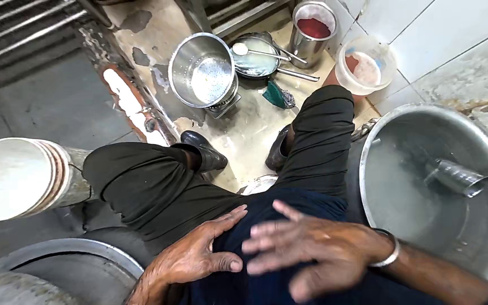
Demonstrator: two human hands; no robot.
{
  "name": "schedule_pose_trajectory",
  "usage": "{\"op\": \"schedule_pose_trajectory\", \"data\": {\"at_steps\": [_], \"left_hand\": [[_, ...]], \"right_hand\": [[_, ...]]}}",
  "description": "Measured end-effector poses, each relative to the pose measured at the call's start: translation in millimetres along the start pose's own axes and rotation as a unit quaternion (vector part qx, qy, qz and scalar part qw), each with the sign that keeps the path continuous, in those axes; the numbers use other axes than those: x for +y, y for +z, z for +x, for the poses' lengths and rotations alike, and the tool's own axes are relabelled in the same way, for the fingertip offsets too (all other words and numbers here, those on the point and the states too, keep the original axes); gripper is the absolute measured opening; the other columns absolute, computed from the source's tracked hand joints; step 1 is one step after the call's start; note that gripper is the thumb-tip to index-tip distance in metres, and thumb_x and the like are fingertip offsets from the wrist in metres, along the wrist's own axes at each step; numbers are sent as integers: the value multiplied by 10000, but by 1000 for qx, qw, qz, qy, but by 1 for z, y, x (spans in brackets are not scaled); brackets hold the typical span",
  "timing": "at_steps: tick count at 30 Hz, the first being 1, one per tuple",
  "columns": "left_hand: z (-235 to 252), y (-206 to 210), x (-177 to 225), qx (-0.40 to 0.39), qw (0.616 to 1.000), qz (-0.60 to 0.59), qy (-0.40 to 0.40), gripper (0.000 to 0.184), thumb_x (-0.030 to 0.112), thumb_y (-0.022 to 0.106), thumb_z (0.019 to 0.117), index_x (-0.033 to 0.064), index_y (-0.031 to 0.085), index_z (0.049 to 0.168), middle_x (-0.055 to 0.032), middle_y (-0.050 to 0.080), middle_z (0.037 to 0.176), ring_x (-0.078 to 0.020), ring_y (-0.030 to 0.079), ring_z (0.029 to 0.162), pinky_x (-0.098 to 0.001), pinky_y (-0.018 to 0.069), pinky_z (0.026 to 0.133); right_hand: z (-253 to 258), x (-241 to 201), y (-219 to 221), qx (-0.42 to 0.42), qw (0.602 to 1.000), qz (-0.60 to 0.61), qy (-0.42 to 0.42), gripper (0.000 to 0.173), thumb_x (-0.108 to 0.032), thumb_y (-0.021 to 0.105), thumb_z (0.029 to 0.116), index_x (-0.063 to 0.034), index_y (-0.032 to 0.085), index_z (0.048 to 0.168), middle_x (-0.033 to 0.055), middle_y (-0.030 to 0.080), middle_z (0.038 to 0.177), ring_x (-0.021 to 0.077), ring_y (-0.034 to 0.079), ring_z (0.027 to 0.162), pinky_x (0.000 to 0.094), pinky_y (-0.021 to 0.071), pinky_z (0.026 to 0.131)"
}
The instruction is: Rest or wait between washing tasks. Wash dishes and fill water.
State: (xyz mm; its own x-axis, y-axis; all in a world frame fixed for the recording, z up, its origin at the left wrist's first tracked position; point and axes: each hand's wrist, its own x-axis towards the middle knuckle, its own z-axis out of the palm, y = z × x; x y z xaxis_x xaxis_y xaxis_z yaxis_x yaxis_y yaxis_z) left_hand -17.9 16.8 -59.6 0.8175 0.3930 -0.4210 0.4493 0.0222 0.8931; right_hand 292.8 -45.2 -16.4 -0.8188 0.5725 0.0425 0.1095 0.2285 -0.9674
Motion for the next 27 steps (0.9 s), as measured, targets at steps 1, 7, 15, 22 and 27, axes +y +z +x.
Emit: {"op": "schedule_pose_trajectory", "data": {"at_steps": [1,7,15,22,27], "left_hand": [[-1,1,0,3,1000,-5,-1,977,737,680,831,140,445,1567,-49,463,1590,-127,420,1468,-368,390,1210],[-1,4,-3,22,1000,-10,12,892,684,671,877,129,477,1547,-59,485,1573,-150,433,1464,-389,404,1203],[-4,3,6,74,996,55,15,915,724,692,834,137,521,1515,-25,550,1517,-125,529,1382,-373,488,1138],[-6,-7,28,97,986,114,77,830,637,721,861,178,516,1522,24,557,1508,-134,525,1386,-375,482,1156],[-22,-2,12,78,992,66,74,792,589,710,898,157,506,1529,-4,544,1521,-140,522,1387,-377,478,1149]], "right_hand": [[1,15,1,8,999,-26,47,734,-672,182,1043,-234,533,1515,-15,454,1617,212,280,1566,675,76,1266],[-2,70,8,78,992,-17,102,668,-472,164,1105,-93,582,1463,67,516,1565,226,354,1531,515,190,1288],[60,119,2,30,894,-344,286,460,-424,394,1089,-146,615,1382,93,642,1365,319,520,1379,653,388,1108],[97,135,-24,-73,819,-377,427,360,-149,682,938,-40,643,1278,213,667,1226,431,593,1212,690,421,998],[83,135,-40,-5,893,-280,353,338,-253,596,1021,-83,663,1305,176,680,1251,377,636,1198,610,515,950]]}}
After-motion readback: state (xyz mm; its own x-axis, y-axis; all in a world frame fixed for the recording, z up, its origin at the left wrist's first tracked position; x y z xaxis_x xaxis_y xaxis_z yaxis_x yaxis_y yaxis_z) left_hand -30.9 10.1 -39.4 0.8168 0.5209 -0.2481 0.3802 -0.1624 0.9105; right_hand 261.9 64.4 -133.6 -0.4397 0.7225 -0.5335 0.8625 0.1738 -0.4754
